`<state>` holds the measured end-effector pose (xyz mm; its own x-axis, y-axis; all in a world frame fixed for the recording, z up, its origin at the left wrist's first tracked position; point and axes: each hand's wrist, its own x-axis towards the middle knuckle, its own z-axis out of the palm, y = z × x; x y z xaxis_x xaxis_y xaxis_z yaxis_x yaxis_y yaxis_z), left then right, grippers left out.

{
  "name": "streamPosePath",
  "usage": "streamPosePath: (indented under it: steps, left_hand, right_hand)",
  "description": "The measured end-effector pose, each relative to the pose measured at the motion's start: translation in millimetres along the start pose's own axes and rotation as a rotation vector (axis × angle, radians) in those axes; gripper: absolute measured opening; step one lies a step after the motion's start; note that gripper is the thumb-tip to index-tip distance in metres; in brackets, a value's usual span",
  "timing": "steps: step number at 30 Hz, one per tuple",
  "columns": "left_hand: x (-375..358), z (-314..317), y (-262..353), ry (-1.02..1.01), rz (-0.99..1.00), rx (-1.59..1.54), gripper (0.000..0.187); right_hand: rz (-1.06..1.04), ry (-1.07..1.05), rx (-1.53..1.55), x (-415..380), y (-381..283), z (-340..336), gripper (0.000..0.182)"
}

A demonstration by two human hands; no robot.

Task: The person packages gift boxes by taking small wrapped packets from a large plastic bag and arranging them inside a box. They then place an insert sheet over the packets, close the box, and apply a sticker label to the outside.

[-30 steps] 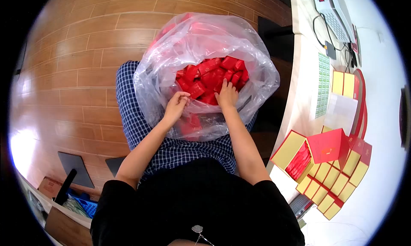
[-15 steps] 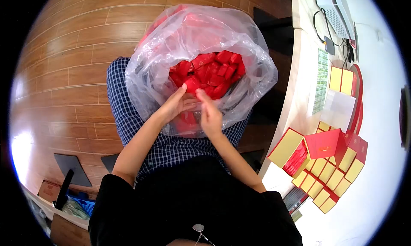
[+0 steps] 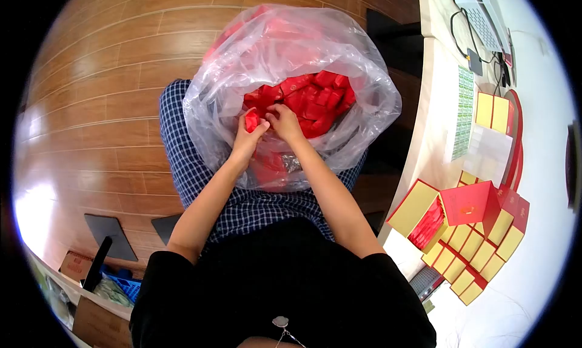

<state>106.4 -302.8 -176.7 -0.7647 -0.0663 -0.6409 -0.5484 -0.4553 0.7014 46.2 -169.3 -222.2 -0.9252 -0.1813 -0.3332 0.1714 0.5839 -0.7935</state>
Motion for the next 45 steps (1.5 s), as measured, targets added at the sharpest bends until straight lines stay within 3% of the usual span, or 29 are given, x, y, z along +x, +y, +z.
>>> streamPosePath:
  steps: [1, 3, 4, 5, 7, 11, 13, 15, 17, 20, 23, 25, 28, 29, 31, 32, 34, 35, 37, 42, 44, 45]
  left_hand:
    - [1.0, -2.1, 0.4, 0.003, 0.006, 0.0, 0.061]
    - [2.6, -6.9, 0.8, -0.002, -0.113, -0.027, 0.047]
    - [3.7, -7.8, 1.1, 0.0, -0.111, -0.028, 0.047]
    - [4.6, -7.9, 1.4, -0.008, -0.098, -0.113, 0.04]
    - [4.9, -6.4, 2.9, -0.029, -0.09, -0.193, 0.038]
    - [9.3, -6.1, -0.8, -0.073, -0.159, -0.188, 0.049]
    - [11.3, -4.6, -4.5, -0.194, -0.302, -0.259, 0.051]
    - [10.7, -0.8, -14.7, -0.259, -0.288, -0.303, 0.057]
    - [4.9, 0.6, -16.0, -0.319, -0.271, -0.341, 0.063]
    - [0.1, -2.8, -13.3, -0.302, -0.164, -0.058, 0.08]
    - [1.6, 0.4, -15.7, -0.131, -0.196, -0.104, 0.072]
    - [0.4, 1.4, -6.0, -0.129, -0.218, -0.098, 0.066]
    - [1.0, 4.5, -1.8, -0.091, -0.232, -0.106, 0.054]
    - [1.2, 4.7, -1.9, -0.053, -0.227, -0.118, 0.049]
    - [1.6, 3.6, -2.8, -0.065, -0.22, -0.119, 0.048]
    - [2.3, 3.1, -3.2, -0.082, -0.216, -0.119, 0.046]
    - [1.6, 4.9, -1.7, -0.077, -0.217, -0.118, 0.046]
    - [1.1, 5.7, -1.1, -0.075, -0.222, -0.117, 0.046]
    - [-0.1, 7.4, -0.4, -0.064, -0.207, -0.13, 0.045]
    - [5.8, 3.1, -4.5, -0.059, -0.214, -0.141, 0.041]
    - [9.0, -1.8, -7.6, -0.083, -0.248, -0.177, 0.041]
    - [8.3, -2.2, -7.1, -0.075, -0.244, -0.176, 0.041]
  right_hand:
    - [-0.066, -0.001, -0.057, 4.6, 6.7, 1.5, 0.024]
    - [-0.051, 0.215, 0.055, 16.5, 20.5, 1.1, 0.021]
    - [0.097, 0.204, 0.174, 12.7, 0.3, -17.0, 0.02]
    - [0.099, 0.223, 0.218, 10.9, -5.5, -29.9, 0.018]
    - [0.006, 0.178, 0.415, 12.7, 8.3, -48.4, 0.017]
    - [0.091, 0.073, 0.507, -6.0, -3.8, -77.1, 0.018]
    - [0.159, -0.039, 0.589, -17.3, -16.1, -72.5, 0.019]
    - [0.197, -0.076, 0.597, -21.6, 4.3, -43.5, 0.021]
    - [0.072, 0.034, 0.328, -36.6, -22.6, -19.8, 0.022]
    - [-0.027, 0.216, 0.081, -41.5, -16.1, 15.3, 0.03]
    - [-0.039, 0.351, -0.149, -24.7, 0.8, 13.8, 0.033]
    - [0.039, 0.333, -0.182, -9.1, 28.0, 7.6, 0.04]
    - [0.116, 0.146, -0.406, -3.4, 41.1, -9.2, 0.054]
    - [0.115, 0.145, -0.405, -3.1, 41.3, -14.2, 0.054]
    - [0.228, -0.092, -0.404, -2.2, 43.9, -20.3, 0.042]
    - [0.224, -0.095, -0.404, -3.9, 45.8, -21.2, 0.042]
    - [-0.037, -0.061, -0.362, -9.6, 63.0, -16.6, 0.026]
    - [-0.039, -0.065, -0.361, -12.2, 66.8, -17.2, 0.026]
    - [-0.001, 0.101, -0.054, -17.3, 70.0, -19.7, 0.017]
    - [0.239, 0.006, -0.071, -12.5, 58.5, -13.8, 0.026]
    - [0.249, -0.11, -0.475, -8.5, 45.4, -0.9, 0.038]
    - [0.243, -0.115, -0.472, -8.1, 43.9, 4.9, 0.038]
